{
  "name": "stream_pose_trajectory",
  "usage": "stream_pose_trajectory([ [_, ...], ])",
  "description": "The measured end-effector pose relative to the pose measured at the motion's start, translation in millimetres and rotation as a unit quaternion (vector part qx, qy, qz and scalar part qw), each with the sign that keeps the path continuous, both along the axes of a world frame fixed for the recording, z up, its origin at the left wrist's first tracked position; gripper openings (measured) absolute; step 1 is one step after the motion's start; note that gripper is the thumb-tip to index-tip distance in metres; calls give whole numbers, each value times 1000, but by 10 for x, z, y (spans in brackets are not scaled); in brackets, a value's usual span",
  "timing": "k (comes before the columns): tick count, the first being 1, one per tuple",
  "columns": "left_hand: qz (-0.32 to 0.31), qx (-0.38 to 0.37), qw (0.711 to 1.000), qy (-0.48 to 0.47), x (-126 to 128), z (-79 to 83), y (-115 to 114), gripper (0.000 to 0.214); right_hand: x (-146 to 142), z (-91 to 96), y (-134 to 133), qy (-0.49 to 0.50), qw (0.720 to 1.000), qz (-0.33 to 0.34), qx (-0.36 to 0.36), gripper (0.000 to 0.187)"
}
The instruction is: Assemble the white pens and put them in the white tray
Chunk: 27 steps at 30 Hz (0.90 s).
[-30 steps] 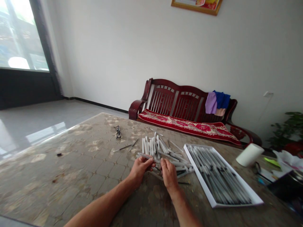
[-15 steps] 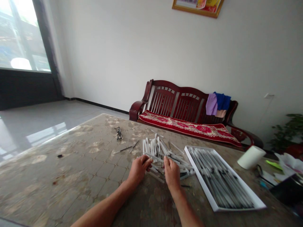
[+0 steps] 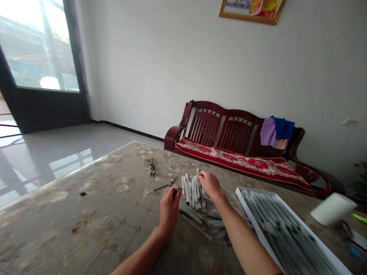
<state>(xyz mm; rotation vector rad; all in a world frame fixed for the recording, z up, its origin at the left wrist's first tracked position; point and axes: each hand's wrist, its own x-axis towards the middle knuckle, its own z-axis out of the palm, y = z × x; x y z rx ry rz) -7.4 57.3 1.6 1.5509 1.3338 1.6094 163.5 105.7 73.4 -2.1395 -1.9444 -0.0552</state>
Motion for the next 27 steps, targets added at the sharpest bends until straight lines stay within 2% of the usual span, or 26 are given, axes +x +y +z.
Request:
stream_pose_trajectory([
  [3,7,-82,986,-143,40,-59,105,35,-107,-82,362,-32,999,9,-18,22],
  [6,0,-110,967,-231,77,-99,170,44,-238,-190,585,-60,997,12,-44,18],
  [9,-6,-117,951,-285,108,-98,198,47,-313,-260,696,-78,995,11,-61,19],
  [12,-21,-135,929,-343,132,-71,204,48,-335,-258,687,-86,995,24,-48,20],
  [15,-50,-165,898,-404,144,-38,196,48,-313,-187,523,-82,996,40,-5,21],
  [19,-70,-208,857,-466,143,15,169,47,-171,-147,62,-37,994,65,74,23],
  [23,-78,-236,832,-496,155,68,125,36,35,-332,-463,124,964,127,197,21],
  [27,-120,-244,831,-485,189,96,55,27,94,-528,-757,183,947,133,230,21],
])
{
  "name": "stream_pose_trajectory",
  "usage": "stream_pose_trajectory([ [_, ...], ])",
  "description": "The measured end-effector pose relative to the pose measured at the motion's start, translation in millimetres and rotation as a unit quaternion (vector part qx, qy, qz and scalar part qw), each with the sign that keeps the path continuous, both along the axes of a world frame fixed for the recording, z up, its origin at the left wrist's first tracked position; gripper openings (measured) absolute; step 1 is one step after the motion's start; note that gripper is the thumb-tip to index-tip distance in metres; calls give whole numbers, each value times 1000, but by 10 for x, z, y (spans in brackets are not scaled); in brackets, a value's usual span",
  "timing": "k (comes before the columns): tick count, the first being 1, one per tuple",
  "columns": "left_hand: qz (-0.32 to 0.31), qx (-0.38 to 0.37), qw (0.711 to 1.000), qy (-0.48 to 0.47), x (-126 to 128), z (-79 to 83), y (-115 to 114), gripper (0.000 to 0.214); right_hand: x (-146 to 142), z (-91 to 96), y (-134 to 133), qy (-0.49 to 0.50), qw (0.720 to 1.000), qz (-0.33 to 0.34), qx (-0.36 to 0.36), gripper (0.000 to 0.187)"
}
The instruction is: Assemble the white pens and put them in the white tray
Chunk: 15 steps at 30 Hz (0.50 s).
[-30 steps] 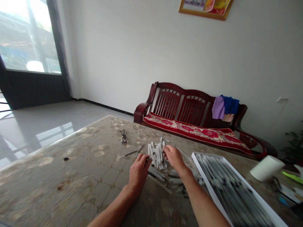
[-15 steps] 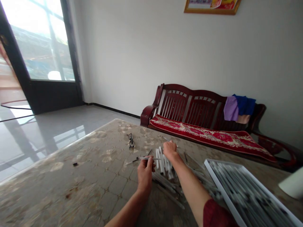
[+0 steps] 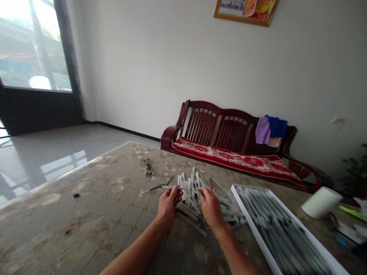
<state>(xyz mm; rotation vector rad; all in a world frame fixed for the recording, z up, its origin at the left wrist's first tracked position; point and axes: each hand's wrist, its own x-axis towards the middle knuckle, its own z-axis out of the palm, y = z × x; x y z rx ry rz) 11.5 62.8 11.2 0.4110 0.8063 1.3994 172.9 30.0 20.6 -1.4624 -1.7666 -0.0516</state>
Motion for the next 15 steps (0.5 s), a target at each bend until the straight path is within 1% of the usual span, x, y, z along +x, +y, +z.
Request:
stream_pose_trajectory([
  [2,-21,12,1000,3,15,6,-34,28,-26,-29,-50,13,1000,4,3,21],
  [5,-40,20,999,11,30,8,-69,32,-62,-16,-68,23,1000,9,4,21],
  [10,-57,20,998,31,44,-1,-84,33,-38,-12,-78,29,999,11,9,23],
  [15,-72,38,996,44,43,-26,-87,39,-13,-44,-113,27,999,19,23,22],
])
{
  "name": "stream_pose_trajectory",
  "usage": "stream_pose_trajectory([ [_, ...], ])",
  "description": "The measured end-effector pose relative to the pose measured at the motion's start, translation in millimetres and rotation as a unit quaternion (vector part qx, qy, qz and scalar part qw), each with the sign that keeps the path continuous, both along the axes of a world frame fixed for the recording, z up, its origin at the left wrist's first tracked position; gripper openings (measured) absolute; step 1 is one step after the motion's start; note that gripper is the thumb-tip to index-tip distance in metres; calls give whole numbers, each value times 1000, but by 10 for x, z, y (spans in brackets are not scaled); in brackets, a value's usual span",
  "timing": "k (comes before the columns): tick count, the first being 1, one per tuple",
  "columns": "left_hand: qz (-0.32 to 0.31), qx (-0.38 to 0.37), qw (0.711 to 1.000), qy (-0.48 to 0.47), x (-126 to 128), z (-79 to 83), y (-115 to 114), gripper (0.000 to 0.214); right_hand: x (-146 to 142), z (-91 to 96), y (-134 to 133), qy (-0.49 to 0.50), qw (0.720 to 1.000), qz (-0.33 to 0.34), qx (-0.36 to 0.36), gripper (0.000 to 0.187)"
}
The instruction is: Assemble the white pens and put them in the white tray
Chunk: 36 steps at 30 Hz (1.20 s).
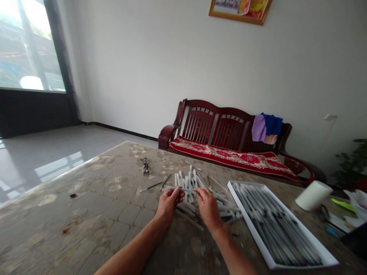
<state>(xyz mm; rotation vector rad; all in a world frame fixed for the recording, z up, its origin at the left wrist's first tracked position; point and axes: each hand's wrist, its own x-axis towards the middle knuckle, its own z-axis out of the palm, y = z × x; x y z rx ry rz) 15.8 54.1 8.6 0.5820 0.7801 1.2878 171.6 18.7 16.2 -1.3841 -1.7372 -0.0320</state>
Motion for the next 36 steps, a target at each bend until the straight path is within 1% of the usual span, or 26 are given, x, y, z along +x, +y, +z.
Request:
stream_pose_trajectory([
  [7,-10,-1,999,31,-5,-30,-31,41,24,-16,-107,-6,1000,5,9,21],
  [13,-11,-27,999,18,28,-33,-73,34,39,-54,-130,57,998,-29,5,20],
  [18,-12,-26,1000,12,34,-37,-81,32,50,-68,-116,94,995,-29,8,18],
  [22,-12,-16,999,27,35,-32,-78,34,61,-79,-116,109,994,-10,5,18],
  [26,-17,-2,999,41,39,-21,-93,38,78,-118,-109,122,992,-11,12,18],
  [30,-23,5,999,47,44,-7,-113,39,78,-147,-122,117,993,-2,-14,22],
  [34,-27,6,998,55,45,-4,-112,38,49,-128,-161,73,996,20,-48,30],
  [36,-24,4,998,50,37,-5,-97,37,47,-118,-168,70,996,8,-62,28],
])
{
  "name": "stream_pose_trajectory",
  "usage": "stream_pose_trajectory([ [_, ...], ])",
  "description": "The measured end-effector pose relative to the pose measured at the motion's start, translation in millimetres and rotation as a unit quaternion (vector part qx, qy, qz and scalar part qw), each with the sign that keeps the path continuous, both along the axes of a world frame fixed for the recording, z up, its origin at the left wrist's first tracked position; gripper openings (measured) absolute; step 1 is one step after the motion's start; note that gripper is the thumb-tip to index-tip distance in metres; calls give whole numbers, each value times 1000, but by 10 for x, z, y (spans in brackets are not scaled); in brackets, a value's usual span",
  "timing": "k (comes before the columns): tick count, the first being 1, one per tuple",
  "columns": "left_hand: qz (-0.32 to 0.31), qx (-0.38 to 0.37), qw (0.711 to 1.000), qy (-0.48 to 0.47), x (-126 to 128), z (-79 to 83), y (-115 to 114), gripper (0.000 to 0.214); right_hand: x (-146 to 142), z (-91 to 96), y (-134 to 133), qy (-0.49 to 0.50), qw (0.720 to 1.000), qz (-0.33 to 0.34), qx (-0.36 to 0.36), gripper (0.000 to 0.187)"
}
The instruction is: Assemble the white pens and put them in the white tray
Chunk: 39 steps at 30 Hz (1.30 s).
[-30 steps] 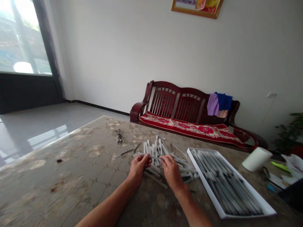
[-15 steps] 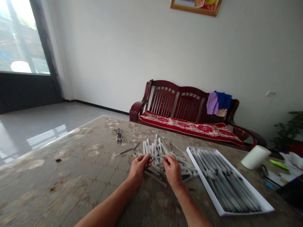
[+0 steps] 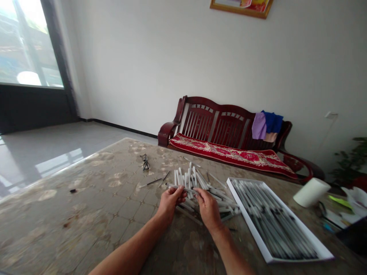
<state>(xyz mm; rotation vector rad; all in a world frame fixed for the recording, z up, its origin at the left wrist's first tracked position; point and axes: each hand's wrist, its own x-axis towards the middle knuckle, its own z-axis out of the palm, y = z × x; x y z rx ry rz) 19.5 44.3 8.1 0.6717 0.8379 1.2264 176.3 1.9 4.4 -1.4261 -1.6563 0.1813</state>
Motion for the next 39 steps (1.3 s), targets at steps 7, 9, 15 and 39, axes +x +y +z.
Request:
stream_pose_trajectory([
  [7,21,-38,998,-55,-24,8,52,29,79,-8,75,174,983,-59,21,22],
  [9,16,-37,998,-53,-16,11,40,27,62,-6,82,268,961,-61,-5,28],
  [15,4,-31,998,-55,11,7,5,29,-103,18,54,452,890,-22,-53,38],
  [39,22,85,996,-7,30,11,-96,38,-385,107,49,603,790,-73,-78,51],
])
